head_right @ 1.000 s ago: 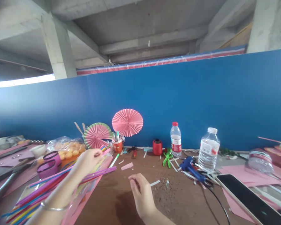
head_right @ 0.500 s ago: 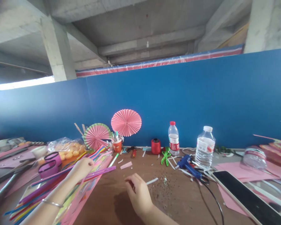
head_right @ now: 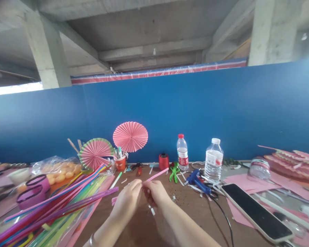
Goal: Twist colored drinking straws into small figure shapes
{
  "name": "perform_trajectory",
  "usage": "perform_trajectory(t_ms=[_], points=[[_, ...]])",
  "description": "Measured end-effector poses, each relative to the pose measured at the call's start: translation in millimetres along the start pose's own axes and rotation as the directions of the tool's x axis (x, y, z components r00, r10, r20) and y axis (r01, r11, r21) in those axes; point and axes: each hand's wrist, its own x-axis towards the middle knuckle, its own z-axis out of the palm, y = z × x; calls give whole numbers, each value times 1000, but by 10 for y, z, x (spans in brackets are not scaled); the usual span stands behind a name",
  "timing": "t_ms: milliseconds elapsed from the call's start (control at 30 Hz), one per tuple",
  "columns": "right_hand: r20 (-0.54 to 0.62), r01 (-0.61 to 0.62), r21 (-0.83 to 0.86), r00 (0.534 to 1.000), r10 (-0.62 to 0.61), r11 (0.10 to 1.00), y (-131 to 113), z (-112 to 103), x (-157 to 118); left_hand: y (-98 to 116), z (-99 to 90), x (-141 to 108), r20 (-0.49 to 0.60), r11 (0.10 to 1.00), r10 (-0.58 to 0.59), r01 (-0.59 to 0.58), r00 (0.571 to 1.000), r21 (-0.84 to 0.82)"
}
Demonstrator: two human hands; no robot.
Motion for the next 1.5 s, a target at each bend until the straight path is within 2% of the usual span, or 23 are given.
perform_trajectory(t_ms=[133,233,400,500,600,700,800,900,1000,1100,1200,1333,1433,1500], points=[[2,-103,92,995,103,990,-40,-117,71,-20,113,113,-51,998,61,-61,997,-13],[60,-223,160,975,216,962,-32,-165,113,-61,185,95,-81,989,148,-147,986,26],[241,-461,178,877,415,870,-3,-219,108,-132,258,4,-183,965,260,-260,948,26],[310,-514,188,840,446,837,5,-227,76,-178,248,-18,-250,943,329,-331,911,35],[317,-495,200,849,422,845,21,-219,63,-223,247,-23,-285,924,376,-379,882,47],[292,-437,187,880,375,880,51,-203,70,-244,279,-28,-268,924,372,-382,889,13],[251,-334,153,923,290,930,93,-170,82,-218,301,-30,-233,939,312,-336,921,-70],[190,-182,82,968,164,980,129,-120,81,-160,240,-7,-164,957,161,-195,973,-213],[136,49,-28,990,-44,998,127,-84,52,-112,73,58,-49,939,26,-41,998,-341],[145,290,-169,953,-267,942,79,-97,4,-117,-134,155,92,899,-21,59,996,-433],[204,443,-304,895,-397,843,22,-146,-35,-182,-266,251,281,857,-46,183,958,-481],[279,558,-396,830,-484,729,-14,-212,-79,-299,-237,331,449,833,-55,288,892,-471],[385,624,-410,779,-495,665,-27,-241,-124,-330,-165,349,545,820,-32,334,838,-465],[392,627,-384,776,-495,678,-34,-238,-145,-309,-161,346,548,822,-30,332,836,-462]])
